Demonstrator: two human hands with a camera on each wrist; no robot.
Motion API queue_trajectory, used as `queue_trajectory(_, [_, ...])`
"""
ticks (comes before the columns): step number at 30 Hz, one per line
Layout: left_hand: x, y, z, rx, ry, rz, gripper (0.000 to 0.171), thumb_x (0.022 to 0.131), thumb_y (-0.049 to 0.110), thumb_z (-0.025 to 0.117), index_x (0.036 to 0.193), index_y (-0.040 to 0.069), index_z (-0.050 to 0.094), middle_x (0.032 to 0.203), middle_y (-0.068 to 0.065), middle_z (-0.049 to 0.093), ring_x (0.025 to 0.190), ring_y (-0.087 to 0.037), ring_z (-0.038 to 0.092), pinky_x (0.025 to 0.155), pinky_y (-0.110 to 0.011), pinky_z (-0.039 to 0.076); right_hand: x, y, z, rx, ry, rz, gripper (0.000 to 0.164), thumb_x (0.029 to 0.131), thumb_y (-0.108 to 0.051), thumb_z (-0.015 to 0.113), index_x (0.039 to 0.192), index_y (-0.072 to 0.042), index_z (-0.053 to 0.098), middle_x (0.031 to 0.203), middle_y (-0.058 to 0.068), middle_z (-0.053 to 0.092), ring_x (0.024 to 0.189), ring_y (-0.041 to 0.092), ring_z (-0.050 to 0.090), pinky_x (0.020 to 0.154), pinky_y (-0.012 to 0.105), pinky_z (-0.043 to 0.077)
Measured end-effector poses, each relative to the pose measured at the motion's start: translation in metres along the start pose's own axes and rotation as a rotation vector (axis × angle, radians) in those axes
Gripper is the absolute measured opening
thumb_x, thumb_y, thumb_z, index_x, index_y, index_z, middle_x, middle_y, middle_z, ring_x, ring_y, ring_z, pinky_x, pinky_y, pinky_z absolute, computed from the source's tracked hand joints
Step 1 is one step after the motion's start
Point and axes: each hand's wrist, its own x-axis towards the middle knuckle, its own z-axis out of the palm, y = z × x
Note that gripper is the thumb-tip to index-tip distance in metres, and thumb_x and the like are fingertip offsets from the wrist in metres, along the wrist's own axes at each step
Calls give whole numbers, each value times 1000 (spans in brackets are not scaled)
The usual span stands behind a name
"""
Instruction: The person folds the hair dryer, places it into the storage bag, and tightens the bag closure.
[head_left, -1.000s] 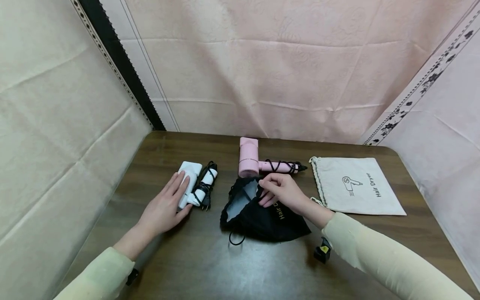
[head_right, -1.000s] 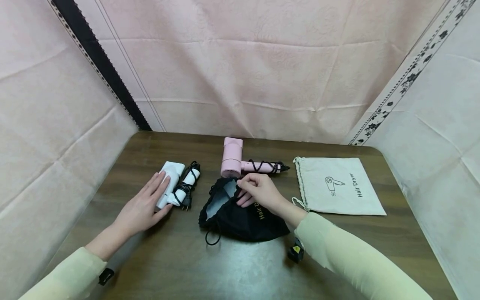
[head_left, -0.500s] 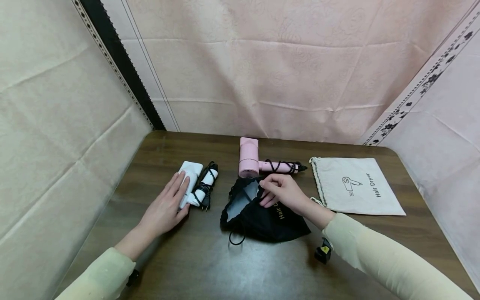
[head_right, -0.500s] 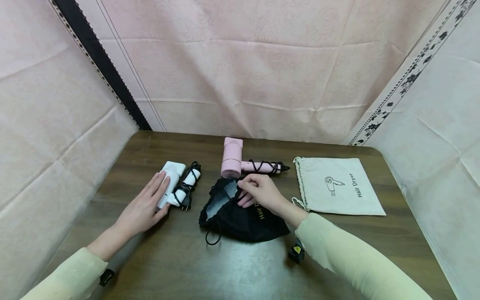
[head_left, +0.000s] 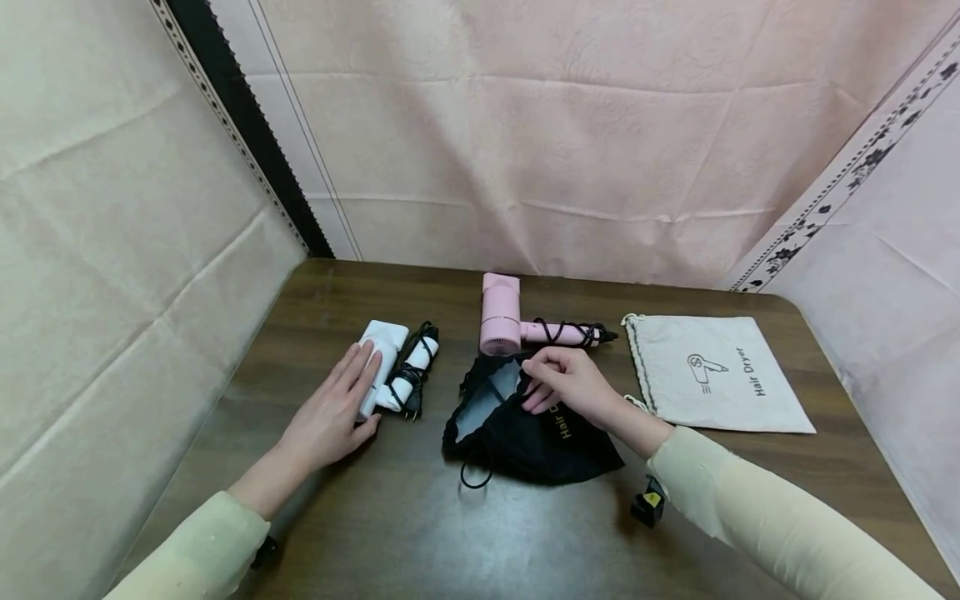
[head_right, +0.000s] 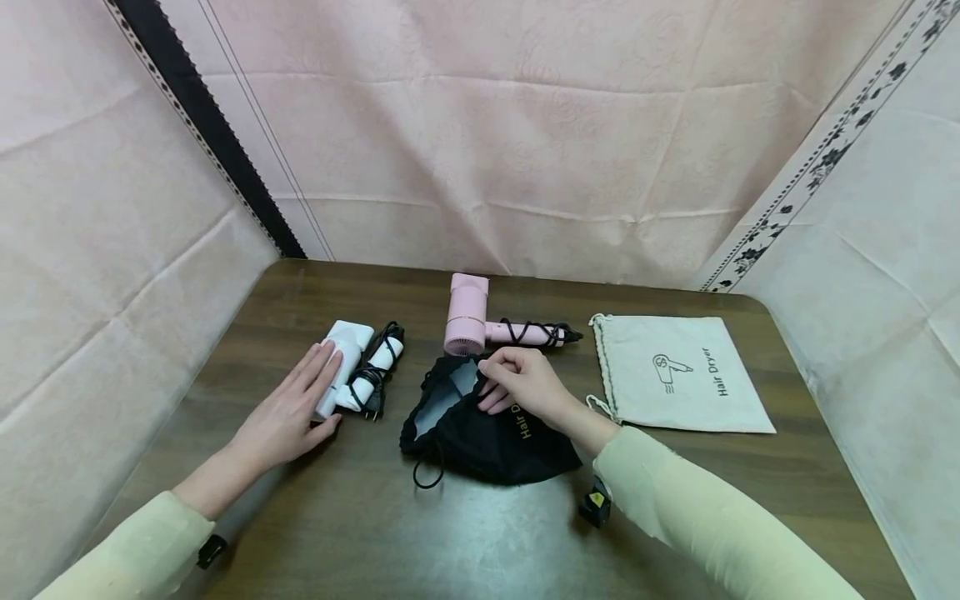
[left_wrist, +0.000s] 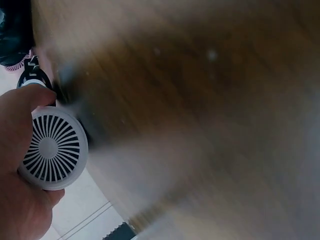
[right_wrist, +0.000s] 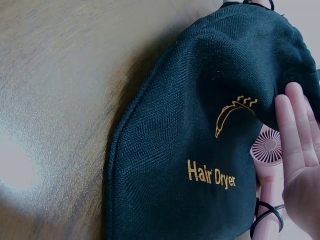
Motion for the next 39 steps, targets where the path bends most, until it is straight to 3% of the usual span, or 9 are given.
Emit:
queue_trajectory(8, [-2, -8, -4, -2, 16, 67, 79, 78, 22, 69, 144, -7, 36, 152, -25, 31, 141, -40, 26, 112, -47, 30, 1, 2, 0, 0, -16, 9, 34, 97, -26, 58, 100, 8, 59, 83, 25, 67, 73, 39, 70, 64, 51, 58])
queue_trajectory(12, [1, -10, -16, 1, 25, 103, 74, 77, 22, 68, 140, -8, 43, 146, -28, 38, 136, -42, 35, 108, -49, 36, 1, 2, 1, -10, -30, 7, 34, 97, -26, 58, 101, 8, 59, 83, 24, 67, 73, 37, 71, 64, 50, 58])
queue_trajectory(17, [6, -7, -39, 18, 31, 103, 68, 76, 22, 68, 134, -8, 50, 141, -28, 45, 131, -42, 43, 104, -51, 40, 2, 0, 3, -29, -59, 1, 34, 97, -25, 57, 105, 8, 59, 85, 24, 67, 73, 37, 71, 64, 49, 58])
queue_trajectory(28, [18, 17, -91, -39, 10, 201, 67, 78, 22, 69, 136, -4, 50, 144, -22, 45, 133, -37, 43, 101, -49, 44, 3, -7, 4, -37, -79, 5, 33, 97, -23, 57, 108, 8, 60, 87, 26, 67, 76, 38, 71, 66, 50, 58])
queue_trajectory(39, [22, 40, -105, -58, -14, 294, 66, 80, 23, 66, 139, -1, 48, 146, -19, 43, 135, -34, 41, 104, -45, 41, 6, -4, 5, -56, -94, -5, 31, 97, -24, 57, 106, 5, 62, 87, 23, 68, 76, 36, 71, 65, 49, 58])
